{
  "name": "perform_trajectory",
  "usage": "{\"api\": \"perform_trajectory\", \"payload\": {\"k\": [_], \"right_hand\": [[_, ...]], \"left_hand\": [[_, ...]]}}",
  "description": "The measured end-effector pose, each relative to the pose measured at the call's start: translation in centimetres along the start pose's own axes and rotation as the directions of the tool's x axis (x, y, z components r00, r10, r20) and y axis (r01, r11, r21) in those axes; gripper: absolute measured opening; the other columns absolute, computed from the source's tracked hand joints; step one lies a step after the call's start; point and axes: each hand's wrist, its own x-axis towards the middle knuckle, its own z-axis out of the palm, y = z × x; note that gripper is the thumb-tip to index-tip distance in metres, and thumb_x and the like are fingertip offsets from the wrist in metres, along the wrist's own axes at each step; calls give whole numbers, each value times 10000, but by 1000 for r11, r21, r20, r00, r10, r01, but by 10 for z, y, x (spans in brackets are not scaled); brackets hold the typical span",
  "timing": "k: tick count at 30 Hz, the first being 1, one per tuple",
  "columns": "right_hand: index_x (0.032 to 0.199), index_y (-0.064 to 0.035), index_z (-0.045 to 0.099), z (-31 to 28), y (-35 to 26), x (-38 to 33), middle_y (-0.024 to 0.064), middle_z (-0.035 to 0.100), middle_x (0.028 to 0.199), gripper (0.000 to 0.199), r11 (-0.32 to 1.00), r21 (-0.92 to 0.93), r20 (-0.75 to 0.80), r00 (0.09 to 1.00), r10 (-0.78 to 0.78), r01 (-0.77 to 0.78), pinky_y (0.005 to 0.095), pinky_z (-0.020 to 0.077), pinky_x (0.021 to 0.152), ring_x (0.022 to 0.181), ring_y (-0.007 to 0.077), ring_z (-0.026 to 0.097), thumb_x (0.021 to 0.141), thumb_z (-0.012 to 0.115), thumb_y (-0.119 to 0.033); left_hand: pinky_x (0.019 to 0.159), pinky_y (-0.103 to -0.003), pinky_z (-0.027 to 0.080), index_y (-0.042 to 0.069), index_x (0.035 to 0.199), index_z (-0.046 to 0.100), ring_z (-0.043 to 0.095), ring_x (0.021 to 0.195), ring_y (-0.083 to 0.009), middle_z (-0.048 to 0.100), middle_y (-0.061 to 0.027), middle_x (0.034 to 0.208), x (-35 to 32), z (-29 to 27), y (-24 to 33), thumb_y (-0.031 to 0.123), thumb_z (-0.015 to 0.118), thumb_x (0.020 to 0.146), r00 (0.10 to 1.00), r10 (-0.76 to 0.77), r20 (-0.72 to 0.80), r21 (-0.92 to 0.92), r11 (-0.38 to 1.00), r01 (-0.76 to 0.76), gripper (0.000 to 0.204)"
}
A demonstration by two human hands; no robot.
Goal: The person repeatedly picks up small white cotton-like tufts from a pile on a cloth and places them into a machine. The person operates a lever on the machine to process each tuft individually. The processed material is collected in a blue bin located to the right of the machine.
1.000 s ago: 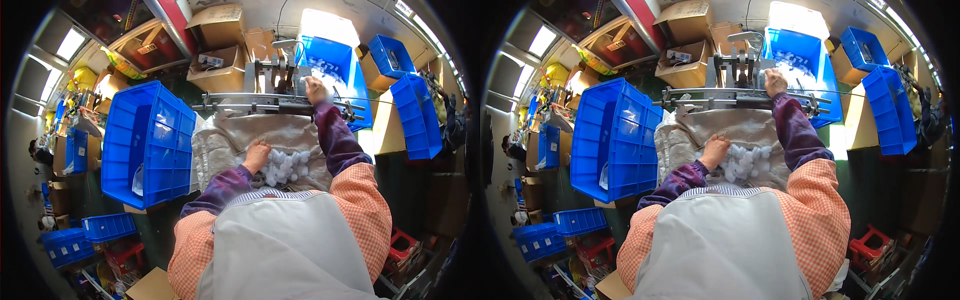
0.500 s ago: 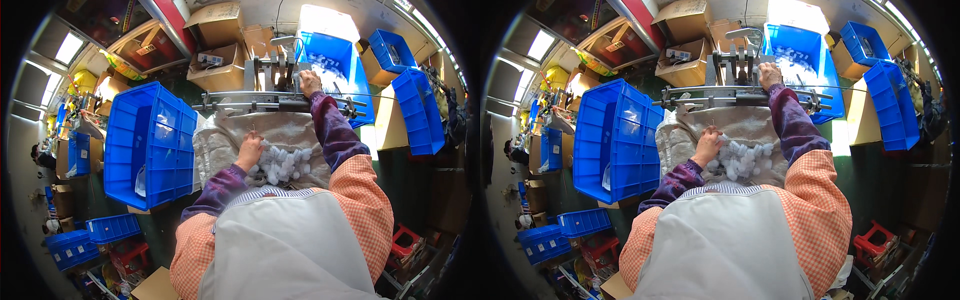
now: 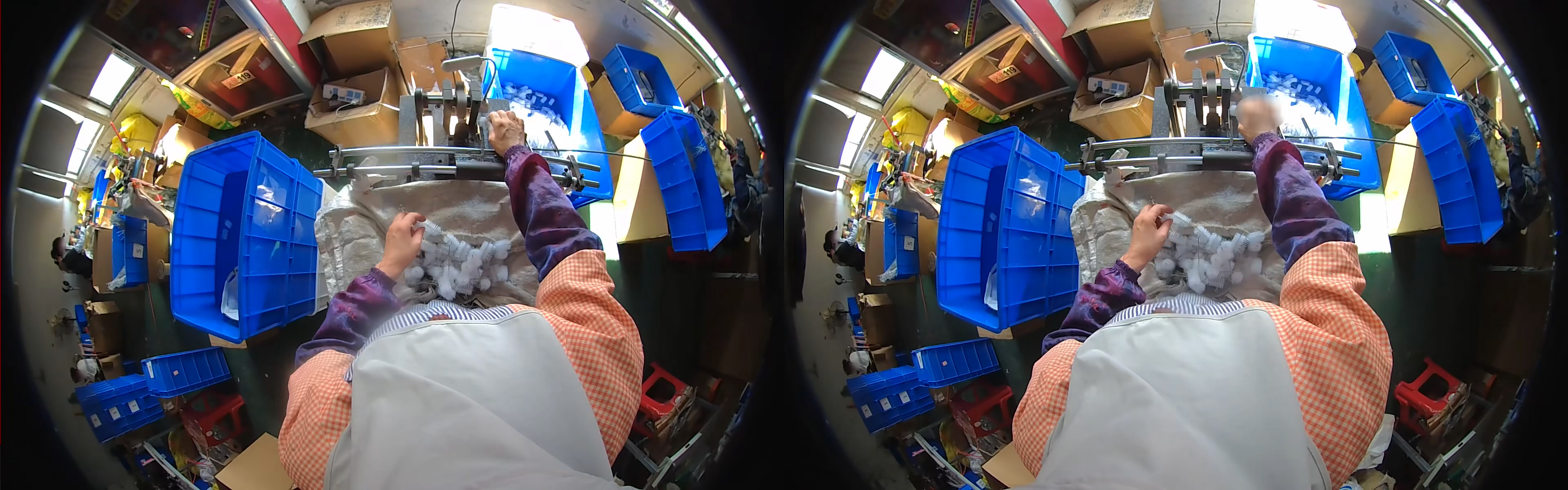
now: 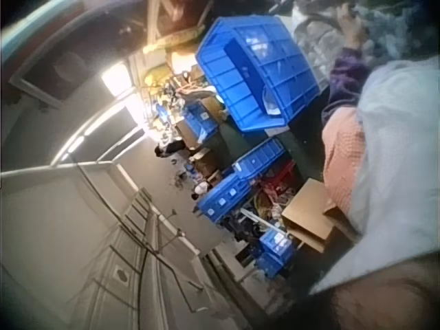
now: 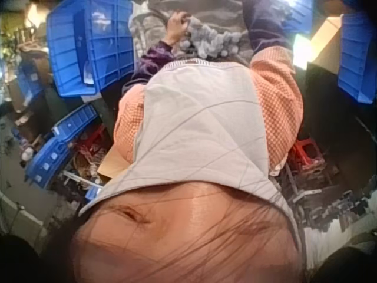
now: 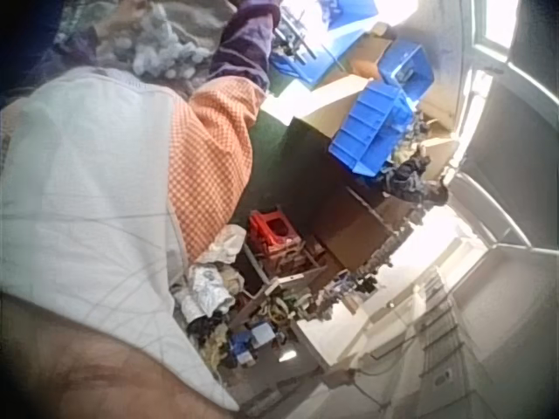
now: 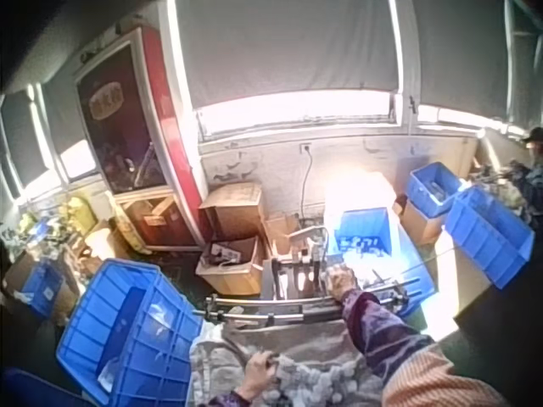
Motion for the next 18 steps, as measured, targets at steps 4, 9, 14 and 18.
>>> {"api": "perform_trajectory", "payload": {"k": [4, 9, 14, 18], "right_hand": [[937, -132, 590, -5, 1, 5, 36, 588, 965, 171, 997, 82, 46, 999, -6, 2, 397, 358, 851, 999, 244, 503, 808, 534, -231], [975, -175, 606, -9, -4, 10, 16, 599, 989, 206, 989, 70, 169, 978, 120, -133, 436, 325, 891, 1035, 225, 501, 821, 527, -286], [1003, -194, 622, -4, 8, 3, 26, 581, 1047, 254, 966, -83, 68, 965, 252, -246, 469, 297, 917, 1062, 225, 478, 799, 546, -324], [1018, -169, 628, -17, 5, -12, 57, 544, 1074, 323, 981, -76, 117, 976, 186, -178, 455, 301, 914, 1090, 261, 411, 766, 560, -359]], "left_hand": [[646, -338, 461, 36, 918, 603, 570, 680, -240, 544, -123, 830, 1, -3, -1, 43, 609, 743, 1000, 21, -22, 6, 1000, -21, 175], [647, -336, 460, 35, 916, 602, 569, 685, -241, 541, -123, 829, -1, 1, 2, 41, 611, 741, 1000, 17, 11, -3, 1000, -17, 176], [632, -325, 457, 34, 910, 606, 557, 664, -226, 540, -112, 821, 1, 0, 3, 39, 617, 734, 999, 46, -5, -7, 999, -46, 176], [602, -302, 455, 25, 896, 614, 543, 624, -189, 544, -90, 794, 3, -5, -2, 32, 627, 727, 996, 70, -59, 10, 998, -69, 170]]}}
